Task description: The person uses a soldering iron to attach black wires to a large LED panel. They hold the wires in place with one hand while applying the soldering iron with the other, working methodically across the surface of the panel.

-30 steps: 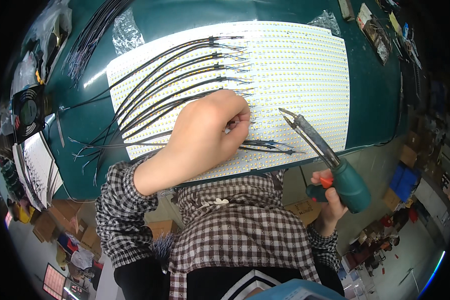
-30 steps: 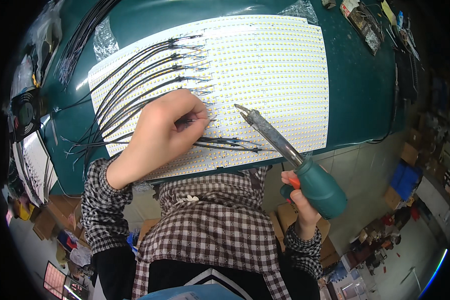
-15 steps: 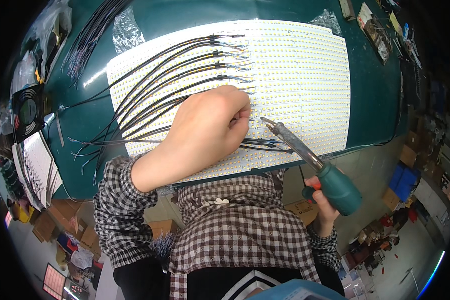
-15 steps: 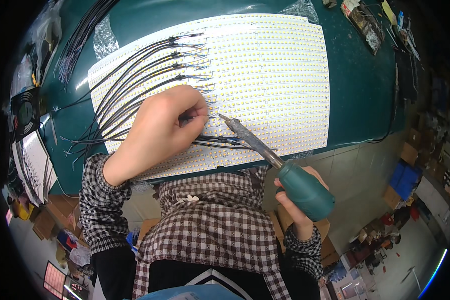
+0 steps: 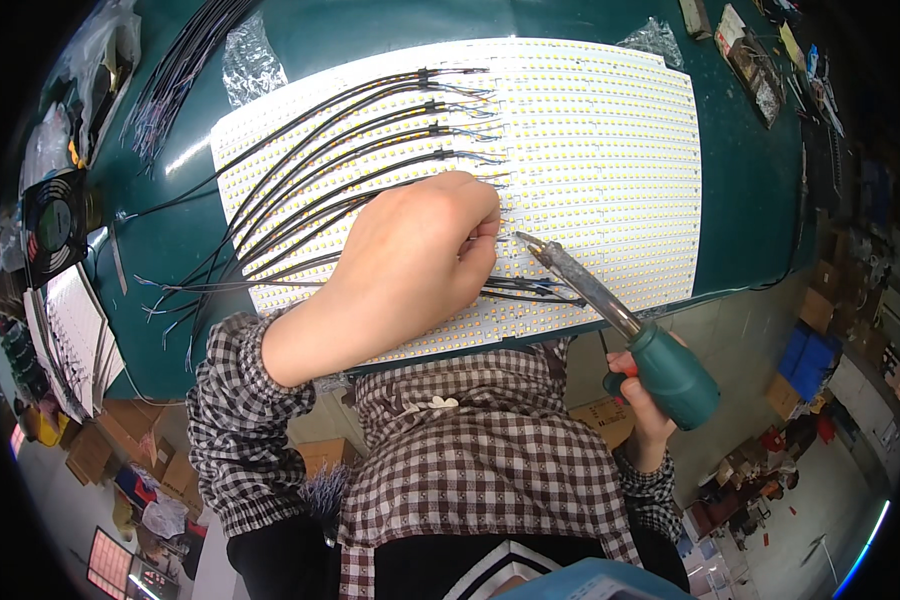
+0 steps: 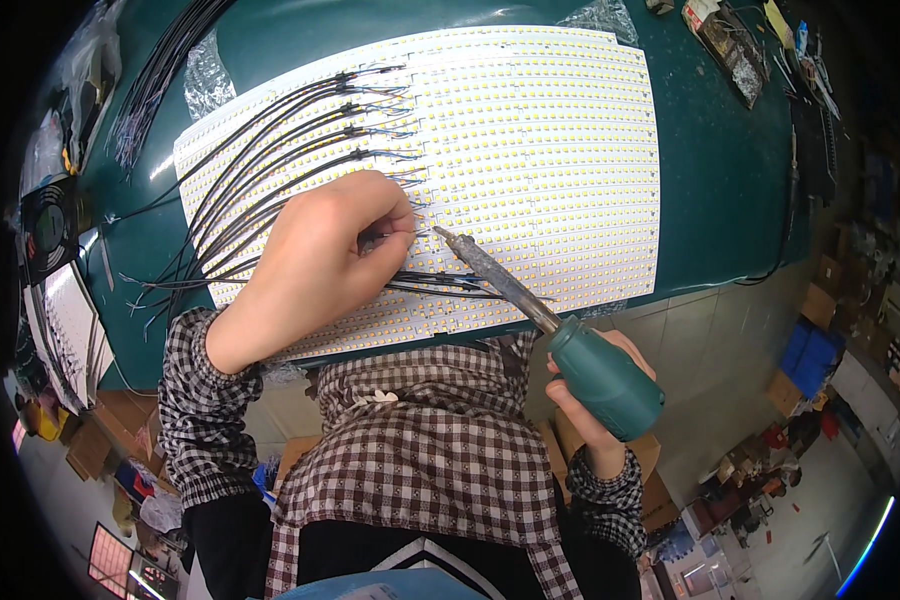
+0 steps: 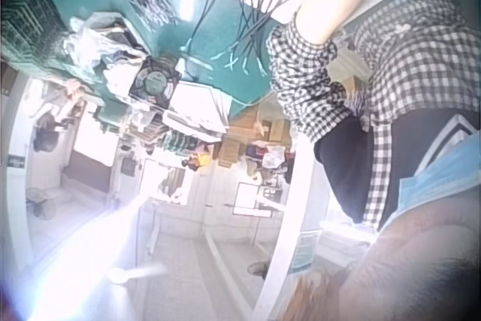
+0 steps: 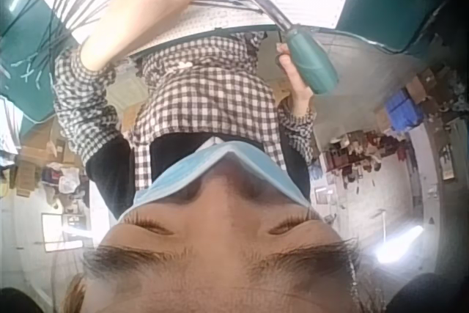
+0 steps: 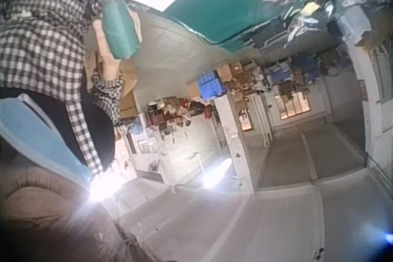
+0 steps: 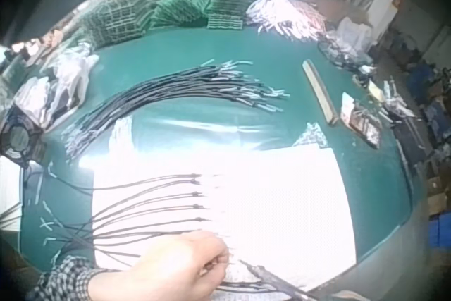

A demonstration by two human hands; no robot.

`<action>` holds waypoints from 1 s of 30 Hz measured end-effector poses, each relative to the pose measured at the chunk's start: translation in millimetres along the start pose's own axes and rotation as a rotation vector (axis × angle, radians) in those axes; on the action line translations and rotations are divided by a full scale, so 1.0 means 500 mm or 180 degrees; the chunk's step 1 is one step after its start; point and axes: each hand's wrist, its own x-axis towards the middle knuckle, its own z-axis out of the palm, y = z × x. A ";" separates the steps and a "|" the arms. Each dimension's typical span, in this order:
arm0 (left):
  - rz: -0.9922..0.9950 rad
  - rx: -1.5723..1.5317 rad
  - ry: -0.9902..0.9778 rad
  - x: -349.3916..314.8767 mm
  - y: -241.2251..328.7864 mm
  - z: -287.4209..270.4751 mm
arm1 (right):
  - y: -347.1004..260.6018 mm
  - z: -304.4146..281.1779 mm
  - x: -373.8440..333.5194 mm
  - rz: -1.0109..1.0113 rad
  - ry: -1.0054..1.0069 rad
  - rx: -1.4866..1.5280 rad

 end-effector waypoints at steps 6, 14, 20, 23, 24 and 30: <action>0.0035 -0.0006 0.0035 0.000 -0.002 0.001 | 0.014 -0.008 0.001 -0.0235 -0.0139 -0.0325; 0.0050 0.0027 0.0036 -0.001 -0.003 0.001 | 0.019 -0.007 -0.001 -0.0228 -0.0113 -0.0355; 0.0062 0.0025 0.0046 0.000 -0.003 0.002 | 0.021 -0.006 -0.001 -0.0269 -0.0109 -0.0407; 0.0068 0.0027 0.0056 -0.001 -0.002 0.001 | 0.010 -0.012 -0.001 -0.0191 -0.0291 -0.0556; 0.0071 0.0026 0.0056 0.000 -0.002 0.001 | 0.009 -0.012 -0.001 -0.0199 -0.0294 -0.0572; 0.0073 0.0017 0.0050 0.000 -0.001 -0.001 | 0.011 -0.011 0.002 -0.0317 -0.0258 -0.0577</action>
